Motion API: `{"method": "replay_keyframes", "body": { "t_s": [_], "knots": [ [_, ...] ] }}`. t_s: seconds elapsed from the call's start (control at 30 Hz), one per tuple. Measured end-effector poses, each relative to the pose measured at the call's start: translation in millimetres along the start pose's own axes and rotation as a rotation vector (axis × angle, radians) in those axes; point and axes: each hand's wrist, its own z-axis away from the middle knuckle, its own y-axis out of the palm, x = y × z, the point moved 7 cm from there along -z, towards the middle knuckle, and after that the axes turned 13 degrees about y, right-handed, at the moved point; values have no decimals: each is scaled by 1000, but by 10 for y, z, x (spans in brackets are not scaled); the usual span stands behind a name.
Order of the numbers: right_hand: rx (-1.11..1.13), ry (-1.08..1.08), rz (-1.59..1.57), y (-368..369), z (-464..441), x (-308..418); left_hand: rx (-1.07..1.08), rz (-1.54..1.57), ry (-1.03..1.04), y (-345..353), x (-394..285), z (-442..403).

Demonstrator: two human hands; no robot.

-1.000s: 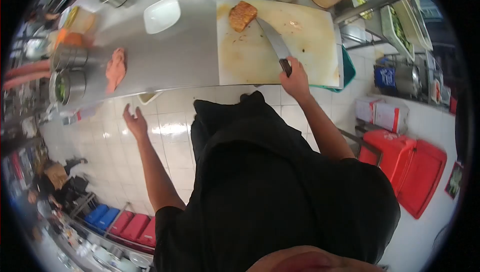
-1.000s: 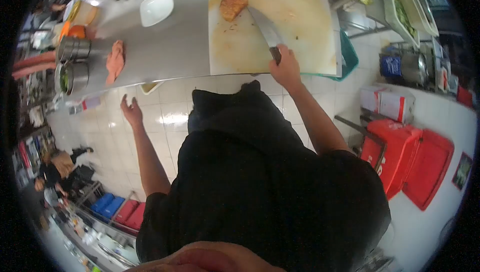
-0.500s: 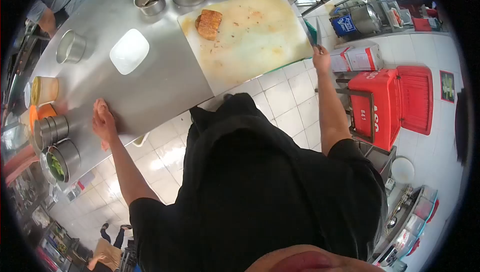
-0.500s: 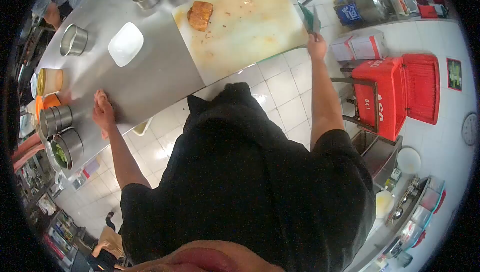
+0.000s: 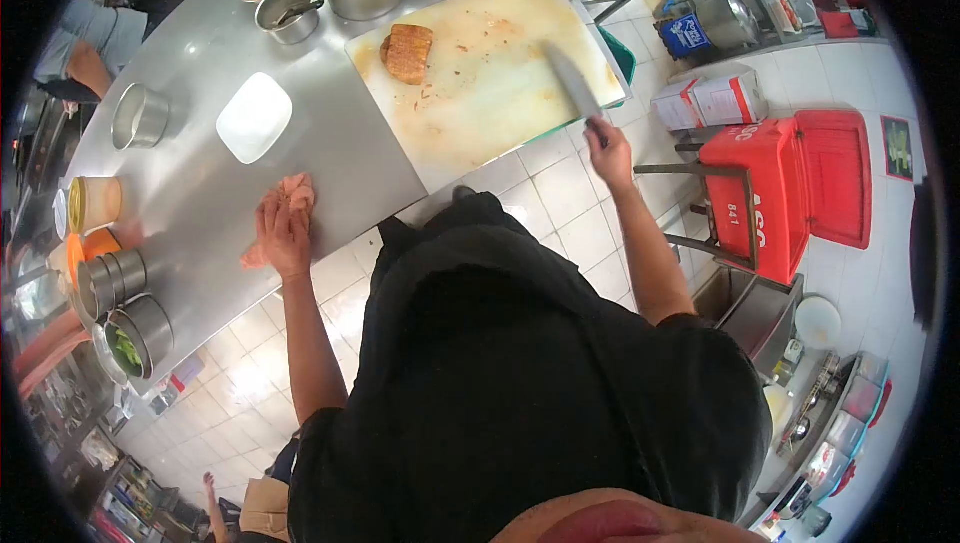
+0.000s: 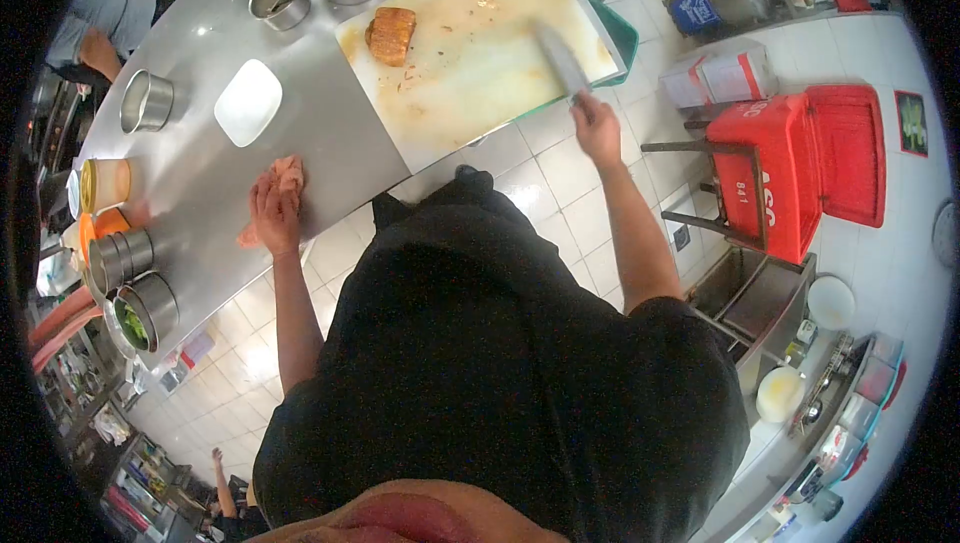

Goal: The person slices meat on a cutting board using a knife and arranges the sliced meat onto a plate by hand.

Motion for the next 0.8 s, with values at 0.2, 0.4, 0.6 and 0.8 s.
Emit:
{"method": "replay_keyframes", "body": {
  "t_s": [0.2,0.4,0.6,0.8],
  "knots": [
    [65,-204,-17,150,288,214,-108,250,-94,-217,-177,-185],
    [-176,153,-105,-139,-169,-305,-353,727,-643,-727,-100,-132],
    [60,-163,-114,337,-186,614,-583,1131,-551,-1223,-288,-542],
    [133,-70,-118,975,-153,1339,-598,1296,-414,-1510,-580,-830]
  ]
}}
